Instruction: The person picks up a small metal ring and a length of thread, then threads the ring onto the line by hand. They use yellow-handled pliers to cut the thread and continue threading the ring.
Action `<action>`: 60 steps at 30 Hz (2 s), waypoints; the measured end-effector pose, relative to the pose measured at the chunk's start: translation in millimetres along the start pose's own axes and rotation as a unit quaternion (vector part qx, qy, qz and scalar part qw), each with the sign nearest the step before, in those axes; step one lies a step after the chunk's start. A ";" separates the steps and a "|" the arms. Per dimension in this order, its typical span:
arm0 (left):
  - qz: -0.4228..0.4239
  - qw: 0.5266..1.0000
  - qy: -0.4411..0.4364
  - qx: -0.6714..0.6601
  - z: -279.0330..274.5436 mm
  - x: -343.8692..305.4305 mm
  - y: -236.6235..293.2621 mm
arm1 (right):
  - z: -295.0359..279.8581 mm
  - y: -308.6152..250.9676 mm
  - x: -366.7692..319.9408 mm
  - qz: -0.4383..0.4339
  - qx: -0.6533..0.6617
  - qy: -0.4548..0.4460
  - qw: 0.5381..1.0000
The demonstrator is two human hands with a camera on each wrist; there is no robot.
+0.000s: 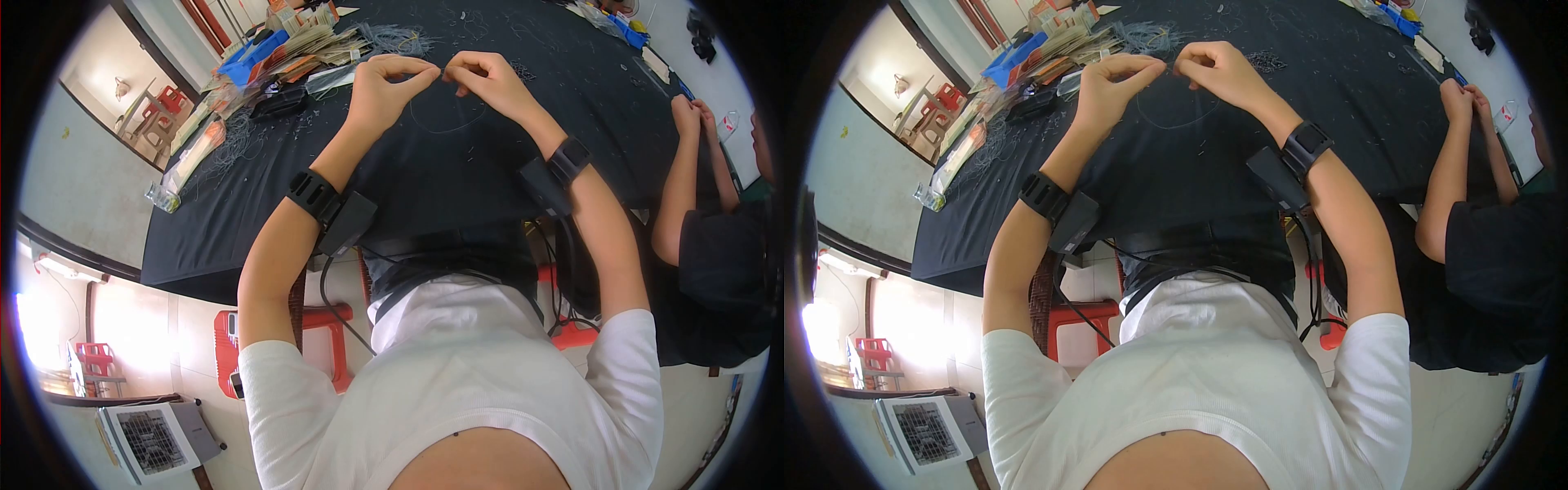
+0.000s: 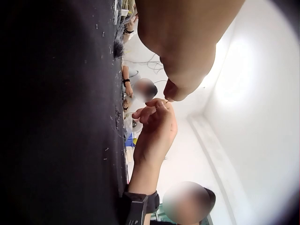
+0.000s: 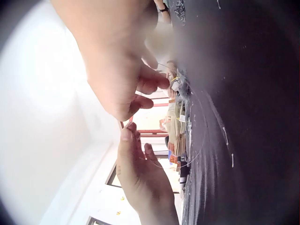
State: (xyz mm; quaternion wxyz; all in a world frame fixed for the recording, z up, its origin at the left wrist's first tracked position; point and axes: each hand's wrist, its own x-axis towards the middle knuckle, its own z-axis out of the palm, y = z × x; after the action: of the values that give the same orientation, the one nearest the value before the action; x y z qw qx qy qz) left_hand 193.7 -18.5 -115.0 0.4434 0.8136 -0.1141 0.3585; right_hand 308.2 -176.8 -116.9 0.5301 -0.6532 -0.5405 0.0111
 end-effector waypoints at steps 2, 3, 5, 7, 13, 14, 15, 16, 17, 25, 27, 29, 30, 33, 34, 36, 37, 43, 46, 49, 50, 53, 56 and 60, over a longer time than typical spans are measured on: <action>-0.060 0.996 -0.001 -0.072 0.7 -0.6 0.3 | 1.1 0.4 0.5 0.029 0.053 0.009 0.998; -0.085 0.992 -0.001 -0.095 0.8 -1.6 3.8 | 1.8 -1.1 0.9 0.044 0.080 0.013 0.996; -0.130 0.983 -0.004 -0.128 -0.3 -1.8 4.9 | 2.4 -6.7 -1.4 0.126 0.183 0.010 0.975; -0.171 0.973 -0.012 -0.151 -1.1 -0.3 3.8 | 2.5 -7.6 -2.6 0.183 0.266 0.006 0.946; -0.272 0.939 -0.008 -0.209 -1.2 -1.0 4.8 | 2.0 -3.4 -2.4 0.243 0.337 -0.026 0.909; -0.268 0.940 -0.005 -0.212 -1.4 -0.6 4.3 | 3.2 -5.4 -2.7 0.244 0.332 -0.021 0.911; -0.264 0.940 -0.003 -0.215 -1.5 -0.2 3.7 | 4.3 -6.4 -3.1 0.245 0.326 -0.016 0.913; -0.260 0.941 0.000 -0.219 -1.4 -0.2 3.4 | 4.7 -5.5 -3.3 0.250 0.331 -0.015 0.910; -0.262 0.942 0.005 -0.208 -1.0 -0.2 3.8 | 5.0 -4.0 -3.3 0.256 0.335 -0.014 0.907; -0.267 0.948 0.042 -0.168 -2.0 1.0 3.9 | 15.3 -1.9 -4.6 0.289 0.410 -0.011 0.865; -0.278 0.945 0.061 -0.161 -2.7 2.0 3.9 | 17.0 -3.8 -6.1 0.286 0.422 -0.015 0.860; -0.301 0.934 0.063 -0.182 -6.1 2.6 0.6 | 17.7 -6.0 -7.1 0.274 0.388 -0.014 0.880; -0.319 0.923 0.056 -0.208 -8.4 2.8 -2.9 | 17.8 -7.2 -7.7 0.268 0.371 -0.013 0.889; -0.347 0.896 0.053 -0.270 -9.6 2.6 -7.3 | 21.3 -11.9 -9.3 0.216 0.238 0.013 0.947; -0.353 0.888 0.056 -0.289 -9.6 2.6 -6.6 | 22.4 -11.2 -9.1 0.191 0.210 0.017 0.959; -0.360 0.869 0.061 -0.334 -7.8 2.8 2.6 | 25.8 -6.9 -10.0 0.140 0.155 0.024 0.978; -0.364 0.858 0.064 -0.356 -7.4 2.6 6.5 | 27.5 -3.3 -9.0 0.098 0.142 0.035 0.984; -0.353 0.867 0.074 -0.343 -7.1 1.3 5.2 | 24.9 -5.3 -7.0 -0.014 -0.006 0.052 0.999; -0.345 0.869 0.071 -0.346 -4.7 1.1 8.5 | 21.4 -17.7 -10.5 -0.029 -0.095 0.062 0.993; -0.328 0.878 0.071 -0.343 -3.6 0.3 7.1 | 22.5 -28.1 -12.4 -0.083 -0.137 0.080 0.984; -0.327 0.878 0.073 -0.342 -3.7 0.0 6.7 | 22.3 -29.5 -12.1 -0.103 -0.151 0.085 0.979; -0.326 0.882 0.082 -0.329 -3.8 -0.7 5.4 | 21.9 -29.8 -11.2 -0.149 -0.186 0.096 0.966; -0.322 0.893 0.089 -0.300 -2.8 -0.8 5.9 | 21.6 -30.9 -11.5 -0.172 -0.197 0.107 0.959; -0.303 0.902 0.099 -0.290 -1.5 -0.5 5.7 | 22.4 -31.1 -13.3 -0.178 -0.228 0.110 0.951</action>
State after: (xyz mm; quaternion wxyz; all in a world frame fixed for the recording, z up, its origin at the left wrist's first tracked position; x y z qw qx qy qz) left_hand 189.7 -20.6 -111.2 0.7562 0.6045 0.0834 0.2363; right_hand 267.9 -175.7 -112.2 0.4170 -0.6465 -0.5745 -0.2792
